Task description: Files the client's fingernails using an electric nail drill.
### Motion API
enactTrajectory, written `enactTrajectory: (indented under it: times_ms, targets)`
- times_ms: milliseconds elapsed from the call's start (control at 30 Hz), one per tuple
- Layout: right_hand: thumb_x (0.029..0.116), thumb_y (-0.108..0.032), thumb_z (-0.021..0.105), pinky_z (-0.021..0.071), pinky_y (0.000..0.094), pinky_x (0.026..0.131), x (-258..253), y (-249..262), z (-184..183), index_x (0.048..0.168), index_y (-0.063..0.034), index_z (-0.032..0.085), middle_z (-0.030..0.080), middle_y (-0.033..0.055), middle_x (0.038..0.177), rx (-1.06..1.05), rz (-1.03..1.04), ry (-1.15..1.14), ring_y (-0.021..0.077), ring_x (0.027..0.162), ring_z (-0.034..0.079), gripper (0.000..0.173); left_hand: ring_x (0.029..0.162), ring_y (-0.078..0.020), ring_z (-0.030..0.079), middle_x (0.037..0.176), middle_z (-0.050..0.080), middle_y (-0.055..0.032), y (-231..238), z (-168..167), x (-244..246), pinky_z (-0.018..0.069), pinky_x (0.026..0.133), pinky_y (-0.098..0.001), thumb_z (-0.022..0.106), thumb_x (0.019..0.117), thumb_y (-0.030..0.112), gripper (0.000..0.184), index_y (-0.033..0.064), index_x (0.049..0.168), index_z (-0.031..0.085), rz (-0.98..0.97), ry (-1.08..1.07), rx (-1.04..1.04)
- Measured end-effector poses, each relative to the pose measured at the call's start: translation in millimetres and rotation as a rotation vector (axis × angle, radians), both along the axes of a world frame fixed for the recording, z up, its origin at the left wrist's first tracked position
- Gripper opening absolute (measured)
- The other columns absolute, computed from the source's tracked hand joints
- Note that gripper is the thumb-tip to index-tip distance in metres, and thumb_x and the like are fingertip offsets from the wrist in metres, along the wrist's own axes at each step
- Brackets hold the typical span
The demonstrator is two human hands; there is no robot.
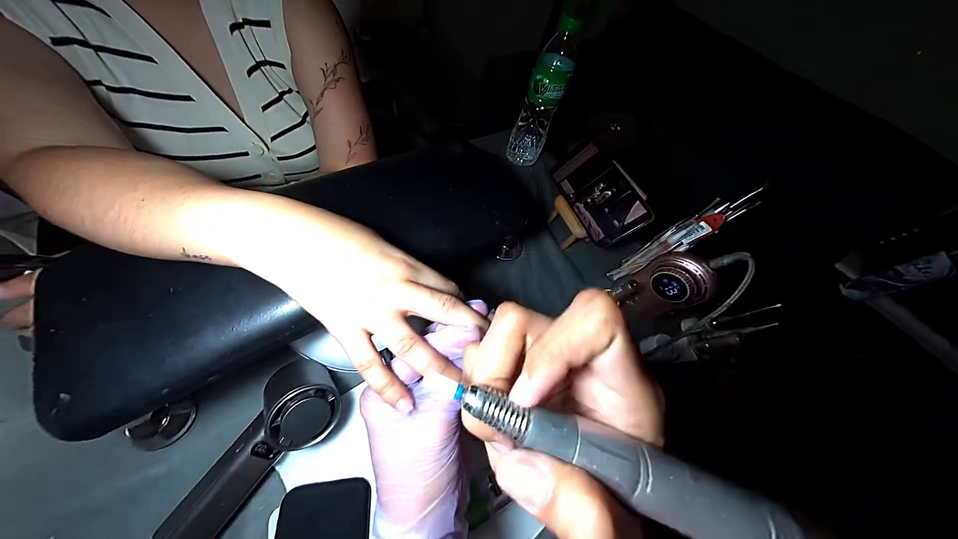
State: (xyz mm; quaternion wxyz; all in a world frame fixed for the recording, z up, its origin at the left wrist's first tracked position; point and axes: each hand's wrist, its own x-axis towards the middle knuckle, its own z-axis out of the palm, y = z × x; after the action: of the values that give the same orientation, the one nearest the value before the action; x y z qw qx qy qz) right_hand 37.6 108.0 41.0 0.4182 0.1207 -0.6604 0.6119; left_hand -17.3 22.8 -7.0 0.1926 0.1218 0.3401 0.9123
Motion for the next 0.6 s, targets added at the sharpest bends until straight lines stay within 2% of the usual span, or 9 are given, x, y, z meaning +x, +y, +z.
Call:
enactTrajectory:
  times_ms: [33, 100, 167, 233, 267, 300, 367, 433, 600]
  targets:
    - [0.0940, -0.022, 0.070, 0.0544, 0.0195, 0.061, -1, 1, -1, 0.109, -0.0088, 0.053, 0.062, 0.0039, 0.088, 0.010, -0.023, 0.006, 0.0062, 0.072, 0.062, 0.026, 0.094, -0.0233, 0.075, 0.094, 0.075, -0.0168, 0, 1, 0, 0.0622, 0.086, -0.0357, 0.078, 0.0790, -0.007, 0.021, -0.0026, 0.098, 0.071, 0.006, -0.001, -0.010]
    - [0.0966, -0.022, 0.066, 0.0548, 0.0204, 0.048, -2, 18, 11, 0.112, -0.0149, 0.053, 0.062, 0.0007, 0.089, 0.012, -0.040, -0.020, 0.0058, 0.061, 0.061, 0.022, 0.090, -0.0230, 0.076, 0.093, 0.076, -0.0158, -2, 10, 0, 0.0636, 0.082, -0.0352, 0.076, 0.0799, -0.010, 0.020, -0.0018, 0.098, 0.071, 0.001, -0.004, -0.040]
    - [0.0988, -0.019, 0.062, 0.0539, 0.0218, 0.044, -3, 38, 24, 0.113, -0.0163, 0.051, 0.061, -0.0003, 0.089, 0.011, -0.029, -0.031, 0.0072, 0.059, 0.061, 0.018, 0.091, -0.0252, 0.075, 0.093, 0.075, -0.0158, -2, 15, 0, 0.0629, 0.086, -0.0375, 0.074, 0.0838, -0.007, 0.018, -0.0002, 0.099, 0.067, -0.041, 0.024, -0.012]
    - [0.0958, -0.014, 0.062, 0.0611, 0.0276, 0.051, -1, 55, 27, 0.112, -0.0131, 0.057, 0.064, 0.0023, 0.091, -0.004, 0.017, -0.020, 0.0137, 0.068, 0.068, 0.017, 0.096, -0.0271, 0.074, 0.096, 0.075, -0.0171, -3, 16, 0, 0.0606, 0.092, -0.0395, 0.076, 0.0849, -0.001, 0.019, -0.0003, 0.102, 0.069, -0.081, 0.020, 0.037]
    - [0.0949, -0.015, 0.063, 0.0660, 0.0336, 0.062, 1, 60, 24, 0.110, -0.0120, 0.060, 0.066, 0.0028, 0.092, -0.029, 0.056, -0.022, 0.0177, 0.077, 0.072, 0.016, 0.094, -0.0253, 0.074, 0.095, 0.075, -0.0165, -3, 16, 0, 0.0604, 0.092, -0.0378, 0.077, 0.0842, -0.001, 0.019, -0.0004, 0.102, 0.070, -0.084, 0.004, 0.042]
    - [0.0945, -0.016, 0.065, 0.0672, 0.0394, 0.075, 4, 62, 19, 0.107, -0.0119, 0.064, 0.068, 0.0021, 0.090, -0.069, 0.093, -0.032, 0.0198, 0.083, 0.074, 0.013, 0.094, -0.0241, 0.074, 0.095, 0.075, -0.0160, -3, 17, 1, 0.0601, 0.093, -0.0366, 0.077, 0.0837, -0.002, 0.019, -0.0008, 0.102, 0.071, -0.084, -0.009, 0.034]
    - [0.0930, -0.020, 0.066, 0.0633, 0.0398, 0.087, 9, 63, 9, 0.099, -0.0146, 0.068, 0.067, -0.0029, 0.080, -0.127, 0.139, -0.068, 0.0151, 0.081, 0.072, 0.008, 0.095, -0.0239, 0.075, 0.096, 0.076, -0.0164, -2, 21, 3, 0.0609, 0.092, -0.0362, 0.076, 0.0830, -0.006, 0.020, -0.0027, 0.102, 0.073, -0.075, -0.022, 0.020]
    - [0.0931, -0.021, 0.066, 0.0622, 0.0378, 0.088, 15, 63, -2, 0.098, -0.0154, 0.070, 0.067, -0.0045, 0.077, -0.156, 0.161, -0.097, 0.0126, 0.078, 0.071, 0.009, 0.097, -0.0233, 0.074, 0.098, 0.075, -0.0161, -2, 23, 4, 0.0608, 0.091, -0.0355, 0.074, 0.0832, -0.008, 0.021, -0.0031, 0.104, 0.073, -0.076, -0.020, 0.008]
    - [0.0922, -0.016, 0.066, 0.0628, 0.0380, 0.088, 17, 62, -14, 0.099, -0.0114, 0.070, 0.068, -0.0023, 0.078, -0.169, 0.163, -0.085, 0.0135, 0.077, 0.072, 0.009, 0.091, -0.0185, 0.075, 0.096, 0.076, -0.0133, 1, 25, 7, 0.0623, 0.085, -0.0303, 0.075, 0.0805, -0.012, 0.026, -0.0023, 0.105, 0.073, -0.025, -0.025, 0.005]
